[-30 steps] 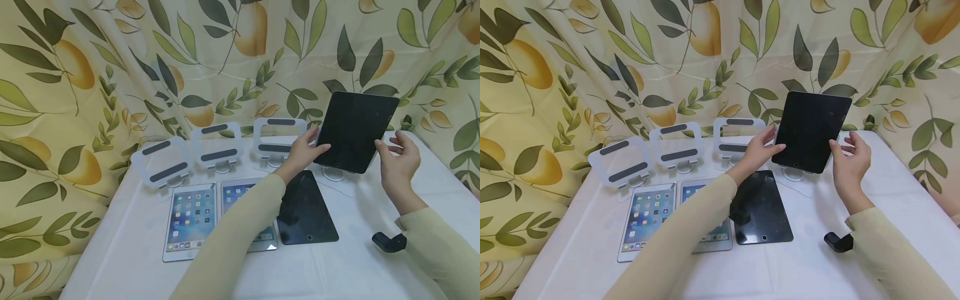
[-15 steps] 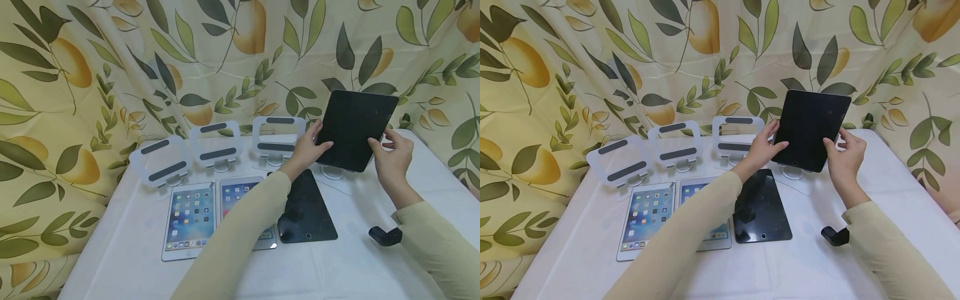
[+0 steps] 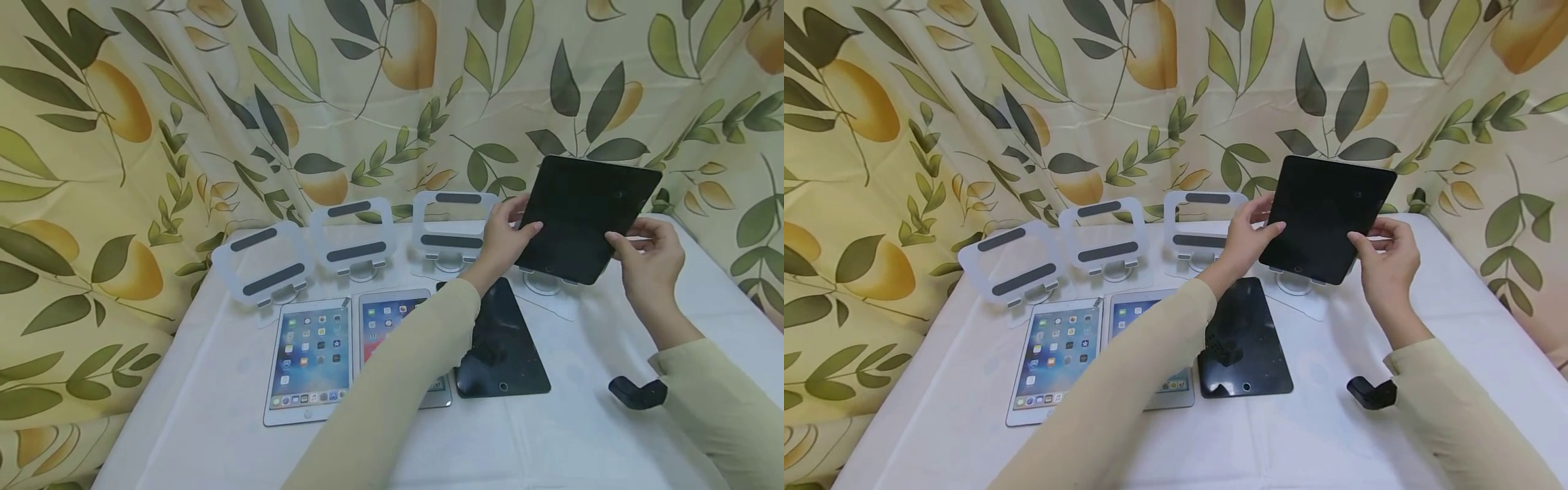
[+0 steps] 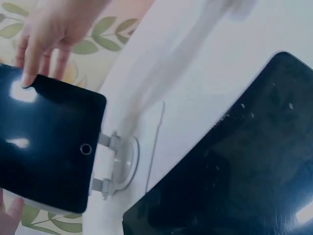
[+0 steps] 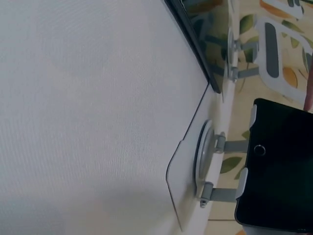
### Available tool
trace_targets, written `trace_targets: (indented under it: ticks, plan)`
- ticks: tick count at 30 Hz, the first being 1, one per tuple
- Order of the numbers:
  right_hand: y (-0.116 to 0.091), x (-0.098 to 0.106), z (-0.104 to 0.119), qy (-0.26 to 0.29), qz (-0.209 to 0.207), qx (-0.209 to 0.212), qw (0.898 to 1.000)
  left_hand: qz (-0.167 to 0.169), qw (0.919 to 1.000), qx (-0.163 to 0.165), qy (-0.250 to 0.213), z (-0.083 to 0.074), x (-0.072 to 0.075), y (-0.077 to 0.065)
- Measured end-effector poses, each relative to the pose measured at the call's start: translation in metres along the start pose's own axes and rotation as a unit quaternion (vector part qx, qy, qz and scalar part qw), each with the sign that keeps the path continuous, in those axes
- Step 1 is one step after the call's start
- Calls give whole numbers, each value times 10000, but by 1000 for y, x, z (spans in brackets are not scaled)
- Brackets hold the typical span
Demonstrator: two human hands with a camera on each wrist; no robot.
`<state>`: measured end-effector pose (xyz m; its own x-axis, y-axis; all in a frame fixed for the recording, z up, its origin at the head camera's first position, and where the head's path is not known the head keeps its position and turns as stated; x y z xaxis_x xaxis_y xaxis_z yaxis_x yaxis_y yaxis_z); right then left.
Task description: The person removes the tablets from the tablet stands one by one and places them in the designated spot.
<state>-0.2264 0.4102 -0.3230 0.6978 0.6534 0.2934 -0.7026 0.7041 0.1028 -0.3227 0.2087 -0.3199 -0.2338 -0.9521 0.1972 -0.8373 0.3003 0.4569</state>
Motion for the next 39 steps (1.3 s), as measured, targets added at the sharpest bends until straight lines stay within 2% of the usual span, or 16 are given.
trace_targets:
  ticks: [7, 9, 14, 17, 19, 21, 24, 27, 32, 35, 39]
  plan:
    - [-9, 3, 8, 39, 10, 131, 9999, -245, 9995, -48, -177, -1, 7, -1]
    - [-14, 5, 14, -73, 19, 303, 9995, -346, 9991, -97, -223, -1, 10, -3]
    - [-27, 10, 29, -525, -1, 728, 9960, -475, 9978, -442, -107, -5, 20, -6]
    - [-31, 14, 30, -660, 130, 654, 9956, -446, 9969, -637, -102, -8, 24, -9]
    - [-32, 17, 30, -695, 267, 550, 9957, -413, 9964, -684, -276, -9, 25, -11]
    - [-33, 19, 31, -604, 471, 476, 9959, -350, 9957, -575, -642, -8, 25, -13]
    - [-36, 20, 32, -492, 856, 383, 9944, -228, 9909, -224, -1304, -3, 25, -18]
    - [-38, 22, 30, -414, 1255, 251, 9909, 78, 9857, 60, -1684, 0, 23, -25]
    - [-39, 27, 24, -558, 1543, 238, 9862, 621, 9863, 95, -1523, -4, 17, -35]
    - [-37, 30, 21, -676, 1670, 352, 9830, 709, 9862, 179, -1482, -5, 15, -41]
    - [-33, 35, 14, -908, 1798, 375, 9788, 669, 9857, 314, -1517, -6, 10, -49]
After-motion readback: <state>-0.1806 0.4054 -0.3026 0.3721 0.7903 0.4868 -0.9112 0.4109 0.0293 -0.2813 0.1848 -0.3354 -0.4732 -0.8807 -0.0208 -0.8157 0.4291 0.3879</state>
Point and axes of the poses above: each hand's wrist, its own y-axis towards the middle knuckle, its own x-axis out of the back of the hand, z = x × y, the point moved 8 cm from there along y, towards the middle knuckle, and after that the axes turned 12 degrees about -x, right-handed, at the moved point
